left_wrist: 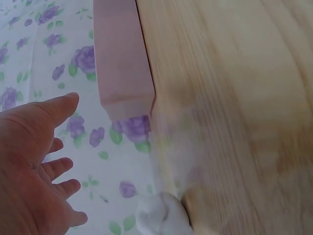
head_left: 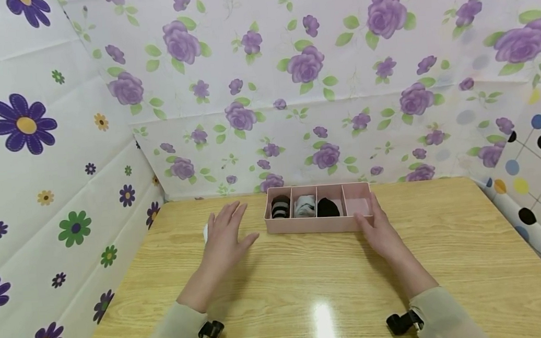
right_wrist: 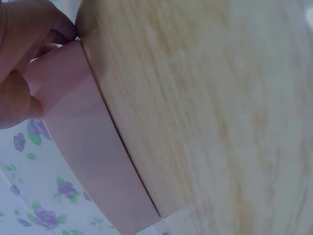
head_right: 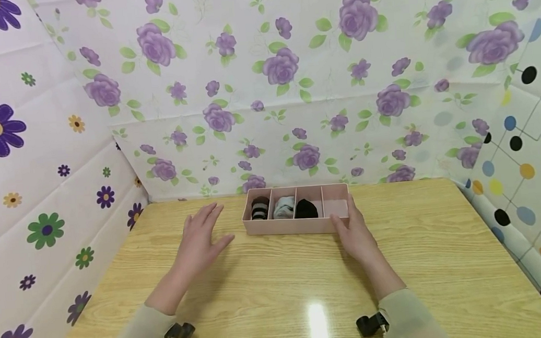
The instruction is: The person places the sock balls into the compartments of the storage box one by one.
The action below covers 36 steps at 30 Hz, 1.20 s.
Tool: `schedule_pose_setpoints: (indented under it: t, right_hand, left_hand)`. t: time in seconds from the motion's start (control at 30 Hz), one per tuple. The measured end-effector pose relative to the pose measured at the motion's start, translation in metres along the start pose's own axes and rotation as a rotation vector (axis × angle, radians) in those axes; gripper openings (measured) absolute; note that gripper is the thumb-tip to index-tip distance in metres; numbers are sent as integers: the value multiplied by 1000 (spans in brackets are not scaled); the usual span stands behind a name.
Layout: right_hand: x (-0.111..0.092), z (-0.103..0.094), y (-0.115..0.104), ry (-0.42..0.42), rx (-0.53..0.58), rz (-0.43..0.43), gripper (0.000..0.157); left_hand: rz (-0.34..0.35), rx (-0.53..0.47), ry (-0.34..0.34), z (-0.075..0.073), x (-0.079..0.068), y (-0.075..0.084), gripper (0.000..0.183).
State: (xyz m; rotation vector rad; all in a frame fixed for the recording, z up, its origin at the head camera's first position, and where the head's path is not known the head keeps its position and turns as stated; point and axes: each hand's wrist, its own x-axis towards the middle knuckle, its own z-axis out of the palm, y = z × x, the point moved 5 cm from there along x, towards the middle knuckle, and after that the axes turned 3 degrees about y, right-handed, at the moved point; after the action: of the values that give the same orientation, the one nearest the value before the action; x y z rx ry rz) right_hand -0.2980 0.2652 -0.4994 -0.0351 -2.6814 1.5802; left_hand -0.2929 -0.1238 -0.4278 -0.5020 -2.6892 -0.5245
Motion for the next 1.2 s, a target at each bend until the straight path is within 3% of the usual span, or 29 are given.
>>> schedule_pose_setpoints:
  t: [0.47, 0.8, 1.0, 1.2]
  right_hand:
    - [0, 0, -1, 11, 2, -22, 90]
    - [-1, 1, -2, 8, 10, -22, 88]
    - [-2, 0, -3, 7, 11, -29, 89]
    - [-1, -1, -3, 11, 12, -36, 88]
  left_hand:
    - [-102, 9, -30, -11, -16, -57, 84]
    - [-201, -22, -104, -6, -20, -92, 92]
    - [-219, -13, -140, 0, -19, -106, 96]
    - [-207, -28, -146, 4, -17, -110, 96]
